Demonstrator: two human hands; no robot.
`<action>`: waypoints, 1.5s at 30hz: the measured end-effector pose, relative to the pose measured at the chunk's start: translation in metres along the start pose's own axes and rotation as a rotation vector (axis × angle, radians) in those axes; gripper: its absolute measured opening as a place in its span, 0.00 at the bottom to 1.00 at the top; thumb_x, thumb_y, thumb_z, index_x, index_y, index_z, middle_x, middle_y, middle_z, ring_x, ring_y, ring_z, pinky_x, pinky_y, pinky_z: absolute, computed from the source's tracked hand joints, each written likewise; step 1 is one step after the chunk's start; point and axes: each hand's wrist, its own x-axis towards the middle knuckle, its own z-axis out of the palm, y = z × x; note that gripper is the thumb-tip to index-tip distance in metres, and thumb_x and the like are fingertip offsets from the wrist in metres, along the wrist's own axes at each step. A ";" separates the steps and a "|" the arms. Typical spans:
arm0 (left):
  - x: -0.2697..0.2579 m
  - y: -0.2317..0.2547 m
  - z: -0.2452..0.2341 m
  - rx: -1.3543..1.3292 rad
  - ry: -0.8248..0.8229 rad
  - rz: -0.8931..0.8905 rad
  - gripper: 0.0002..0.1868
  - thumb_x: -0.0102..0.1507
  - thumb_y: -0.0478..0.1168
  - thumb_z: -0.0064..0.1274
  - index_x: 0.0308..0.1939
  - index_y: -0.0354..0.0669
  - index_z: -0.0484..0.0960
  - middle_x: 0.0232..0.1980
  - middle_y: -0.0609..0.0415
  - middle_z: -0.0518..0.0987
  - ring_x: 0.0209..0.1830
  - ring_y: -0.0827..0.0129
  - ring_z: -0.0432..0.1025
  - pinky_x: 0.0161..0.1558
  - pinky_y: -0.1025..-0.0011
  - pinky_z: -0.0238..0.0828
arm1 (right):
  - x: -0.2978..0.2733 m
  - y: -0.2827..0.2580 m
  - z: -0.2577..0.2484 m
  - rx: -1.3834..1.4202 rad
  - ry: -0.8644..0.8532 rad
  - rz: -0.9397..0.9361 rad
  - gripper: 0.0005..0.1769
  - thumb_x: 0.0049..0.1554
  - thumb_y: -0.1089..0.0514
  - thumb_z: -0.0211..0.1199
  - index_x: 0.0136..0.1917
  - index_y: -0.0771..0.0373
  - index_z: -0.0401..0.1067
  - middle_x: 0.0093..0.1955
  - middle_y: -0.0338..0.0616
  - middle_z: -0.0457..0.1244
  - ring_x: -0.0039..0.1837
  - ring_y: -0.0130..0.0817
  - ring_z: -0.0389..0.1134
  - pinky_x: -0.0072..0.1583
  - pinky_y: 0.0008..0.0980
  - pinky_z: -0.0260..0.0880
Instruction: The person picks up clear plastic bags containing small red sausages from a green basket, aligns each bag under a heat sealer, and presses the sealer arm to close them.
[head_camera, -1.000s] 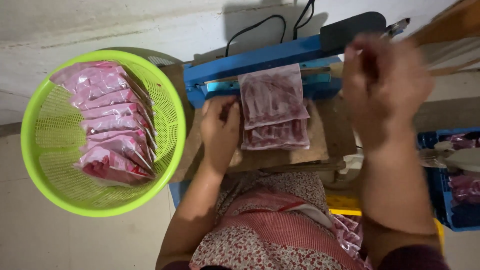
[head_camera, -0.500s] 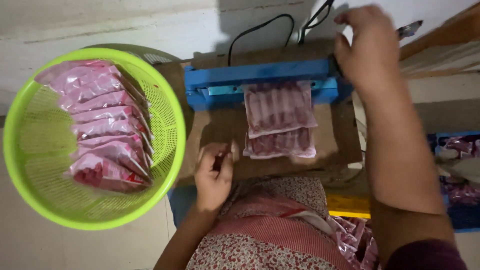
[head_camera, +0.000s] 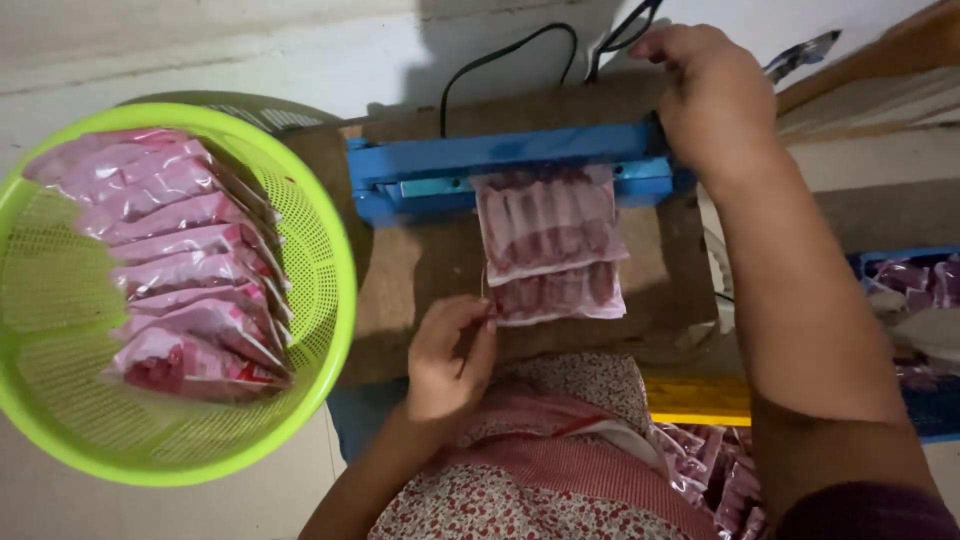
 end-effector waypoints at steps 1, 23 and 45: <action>0.000 0.003 -0.001 -0.036 -0.016 0.025 0.09 0.67 0.31 0.52 0.52 0.33 0.77 0.49 0.41 0.79 0.48 0.53 0.76 0.49 0.62 0.77 | 0.000 -0.003 -0.001 -0.003 -0.012 0.014 0.35 0.45 0.71 0.55 0.66 0.57 0.77 0.59 0.58 0.68 0.56 0.61 0.69 0.46 0.57 0.64; -0.101 -0.014 -0.042 0.247 -0.102 -0.147 0.13 0.66 0.39 0.51 0.51 0.40 0.83 0.49 0.48 0.83 0.49 0.57 0.78 0.51 0.64 0.74 | -0.063 -0.030 -0.002 0.393 0.595 0.028 0.18 0.65 0.61 0.65 0.66 0.63 0.67 0.57 0.51 0.64 0.57 0.45 0.66 0.58 0.40 0.64; -0.073 0.043 -0.095 0.216 0.079 -0.019 0.06 0.64 0.31 0.57 0.44 0.41 0.84 0.41 0.48 0.82 0.44 0.51 0.80 0.45 0.61 0.78 | -0.083 -0.084 0.033 0.526 0.022 0.506 0.35 0.57 0.44 0.75 0.69 0.53 0.60 0.53 0.49 0.69 0.53 0.49 0.72 0.54 0.49 0.69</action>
